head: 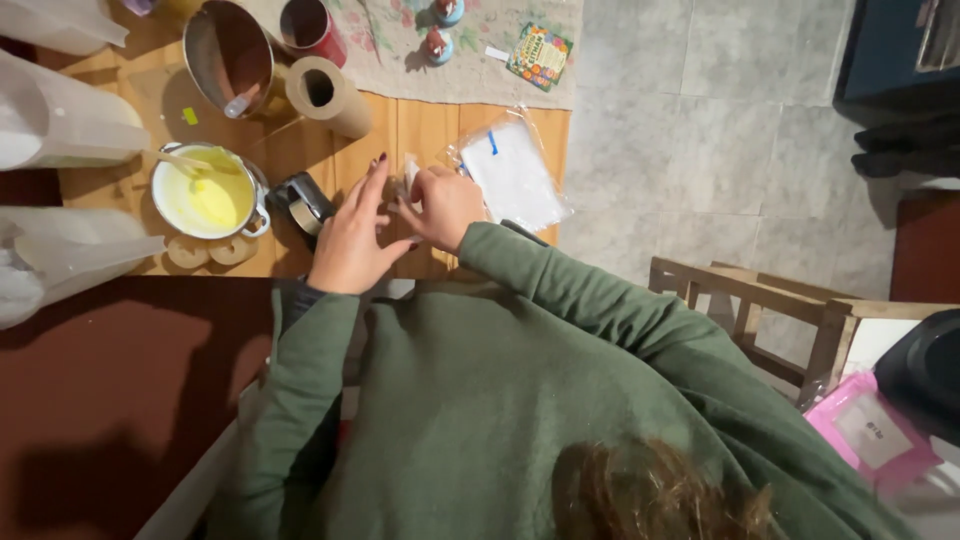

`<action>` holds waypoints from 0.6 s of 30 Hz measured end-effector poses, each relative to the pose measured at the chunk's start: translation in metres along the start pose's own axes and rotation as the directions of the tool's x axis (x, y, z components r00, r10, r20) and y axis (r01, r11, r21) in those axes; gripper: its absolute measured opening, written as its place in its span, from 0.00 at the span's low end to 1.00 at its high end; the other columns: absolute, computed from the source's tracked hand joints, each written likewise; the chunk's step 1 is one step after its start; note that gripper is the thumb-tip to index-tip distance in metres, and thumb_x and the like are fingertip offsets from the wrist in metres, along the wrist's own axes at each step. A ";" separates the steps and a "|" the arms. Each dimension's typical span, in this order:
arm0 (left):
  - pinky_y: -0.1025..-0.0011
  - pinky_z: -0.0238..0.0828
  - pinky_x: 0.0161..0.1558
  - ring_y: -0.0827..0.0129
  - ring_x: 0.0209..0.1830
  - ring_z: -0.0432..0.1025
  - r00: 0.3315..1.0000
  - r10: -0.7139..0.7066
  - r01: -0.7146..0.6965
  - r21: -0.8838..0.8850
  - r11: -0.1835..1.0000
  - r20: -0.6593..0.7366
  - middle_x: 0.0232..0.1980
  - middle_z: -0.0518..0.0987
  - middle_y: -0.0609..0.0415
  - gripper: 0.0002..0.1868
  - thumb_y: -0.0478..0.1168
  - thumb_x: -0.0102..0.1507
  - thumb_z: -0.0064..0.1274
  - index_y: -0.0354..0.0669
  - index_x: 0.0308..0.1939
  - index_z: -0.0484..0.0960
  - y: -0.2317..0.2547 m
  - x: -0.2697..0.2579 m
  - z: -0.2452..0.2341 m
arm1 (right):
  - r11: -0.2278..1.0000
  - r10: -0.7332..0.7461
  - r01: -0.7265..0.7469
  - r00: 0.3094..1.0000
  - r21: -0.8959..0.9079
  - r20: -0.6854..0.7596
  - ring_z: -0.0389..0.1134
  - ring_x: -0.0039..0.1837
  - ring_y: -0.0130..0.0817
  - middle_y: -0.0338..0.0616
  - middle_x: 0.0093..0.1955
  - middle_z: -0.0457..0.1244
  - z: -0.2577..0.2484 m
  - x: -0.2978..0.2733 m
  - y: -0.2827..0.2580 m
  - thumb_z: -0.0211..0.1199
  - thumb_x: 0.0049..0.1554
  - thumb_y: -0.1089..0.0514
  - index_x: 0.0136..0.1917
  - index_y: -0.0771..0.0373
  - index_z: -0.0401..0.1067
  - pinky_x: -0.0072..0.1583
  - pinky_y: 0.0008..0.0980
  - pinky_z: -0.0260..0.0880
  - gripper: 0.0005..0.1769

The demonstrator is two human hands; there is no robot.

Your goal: Placing a small brown object into a clear plastic bag and sealing it with tape and labels.

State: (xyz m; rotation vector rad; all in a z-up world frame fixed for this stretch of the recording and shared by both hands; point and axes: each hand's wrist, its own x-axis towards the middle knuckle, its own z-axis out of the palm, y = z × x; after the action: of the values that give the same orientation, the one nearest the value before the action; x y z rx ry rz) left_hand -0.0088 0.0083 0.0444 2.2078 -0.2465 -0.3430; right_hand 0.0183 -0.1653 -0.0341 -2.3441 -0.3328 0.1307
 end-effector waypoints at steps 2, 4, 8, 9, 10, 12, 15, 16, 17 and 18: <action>0.63 0.77 0.45 0.56 0.50 0.80 0.995 -0.094 0.093 0.040 0.995 0.023 0.77 0.63 0.43 0.53 0.34 0.51 0.69 0.44 0.77 0.57 0.005 -0.009 -0.006 | 0.999 -0.022 0.022 1.000 -0.025 -0.010 0.70 0.39 0.49 0.48 0.36 0.67 0.004 0.001 0.004 0.66 0.52 0.50 0.36 0.60 0.73 0.42 0.46 0.70 0.12; 0.67 0.79 0.37 0.60 0.50 0.81 0.994 -0.105 0.106 -0.012 0.994 0.034 0.75 0.68 0.44 0.43 0.35 0.56 0.66 0.44 0.74 0.63 0.003 -0.018 -0.008 | 0.993 0.019 -0.020 1.000 -0.116 -0.008 0.70 0.39 0.51 0.47 0.35 0.67 0.005 0.003 0.010 0.65 0.51 0.53 0.34 0.59 0.74 0.42 0.48 0.70 0.09; 0.68 0.79 0.36 0.60 0.51 0.80 0.998 -0.058 0.059 -0.048 0.997 0.022 0.73 0.70 0.43 0.37 0.35 0.58 0.64 0.42 0.71 0.68 -0.006 -0.035 0.000 | 0.987 0.007 -0.003 1.000 -0.160 0.023 0.69 0.38 0.51 0.47 0.34 0.67 -0.049 0.024 0.013 0.65 0.51 0.54 0.34 0.58 0.75 0.41 0.50 0.69 0.08; 0.69 0.80 0.38 0.61 0.51 0.81 0.999 -0.044 0.045 -0.092 0.995 0.007 0.70 0.72 0.44 0.36 0.35 0.58 0.63 0.42 0.70 0.70 -0.009 -0.038 0.003 | 0.970 -0.097 0.102 0.995 -0.220 0.034 0.69 0.39 0.50 0.47 0.34 0.67 -0.073 0.034 0.010 0.66 0.50 0.55 0.32 0.58 0.74 0.41 0.49 0.68 0.07; 0.70 0.80 0.39 0.62 0.51 0.81 0.999 -0.031 0.029 -0.137 0.990 -0.010 0.67 0.75 0.44 0.34 0.35 0.59 0.62 0.42 0.70 0.71 -0.013 -0.041 0.007 | 0.937 -0.201 0.208 0.978 -0.280 0.054 0.69 0.40 0.49 0.46 0.34 0.67 -0.099 0.044 0.006 0.66 0.49 0.56 0.31 0.57 0.73 0.41 0.49 0.68 0.07; 0.69 0.79 0.40 0.63 0.49 0.81 0.999 -0.030 0.032 -0.136 0.990 0.015 0.65 0.77 0.46 0.33 0.35 0.59 0.62 0.42 0.69 0.72 -0.016 -0.043 0.016 | 0.895 -0.284 0.298 0.954 -0.333 0.092 0.69 0.41 0.48 0.44 0.34 0.66 -0.139 0.074 0.017 0.68 0.50 0.56 0.32 0.56 0.73 0.42 0.48 0.68 0.07; 0.69 0.79 0.41 0.64 0.47 0.82 0.999 -0.012 0.022 -0.188 0.982 0.053 0.63 0.78 0.47 0.31 0.35 0.60 0.61 0.42 0.68 0.73 -0.016 -0.040 0.029 | 0.815 -0.386 0.406 0.913 -0.414 0.136 0.69 0.44 0.47 0.41 0.37 0.67 -0.181 0.120 0.045 0.68 0.52 0.57 0.36 0.54 0.74 0.45 0.47 0.68 0.05; 0.69 0.79 0.39 0.63 0.47 0.81 0.998 -0.002 0.018 -0.240 0.971 0.067 0.63 0.78 0.46 0.30 0.35 0.59 0.60 0.42 0.67 0.73 -0.015 -0.040 0.033 | 0.789 -0.411 0.428 0.901 -0.440 0.140 0.69 0.47 0.46 0.40 0.39 0.67 -0.190 0.137 0.056 0.68 0.53 0.58 0.38 0.53 0.75 0.46 0.46 0.67 0.03; 0.69 0.79 0.39 0.63 0.47 0.81 0.998 0.000 0.015 -0.243 0.970 0.061 0.63 0.78 0.46 0.30 0.35 0.59 0.60 0.42 0.67 0.73 -0.010 -0.038 0.034 | 0.785 -0.414 0.433 0.899 -0.444 0.143 0.69 0.47 0.46 0.40 0.39 0.67 -0.194 0.153 0.068 0.68 0.53 0.58 0.38 0.53 0.75 0.46 0.46 0.67 0.03; 0.69 0.79 0.40 0.63 0.42 0.81 0.985 -0.092 0.121 -0.206 0.971 0.143 0.60 0.80 0.49 0.31 0.36 0.60 0.61 0.45 0.67 0.73 -0.006 -0.034 0.034 | 0.741 -0.450 0.486 0.872 -0.464 0.194 0.68 0.49 0.44 0.37 0.38 0.67 -0.199 0.170 0.079 0.69 0.53 0.56 0.37 0.53 0.75 0.48 0.46 0.66 0.05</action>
State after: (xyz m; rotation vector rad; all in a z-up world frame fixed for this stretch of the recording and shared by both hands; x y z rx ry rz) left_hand -0.0520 -0.0032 0.0252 1.9916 -0.1542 -0.5516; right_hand 0.2355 -0.3072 0.0531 -2.6754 -1.1012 -0.1422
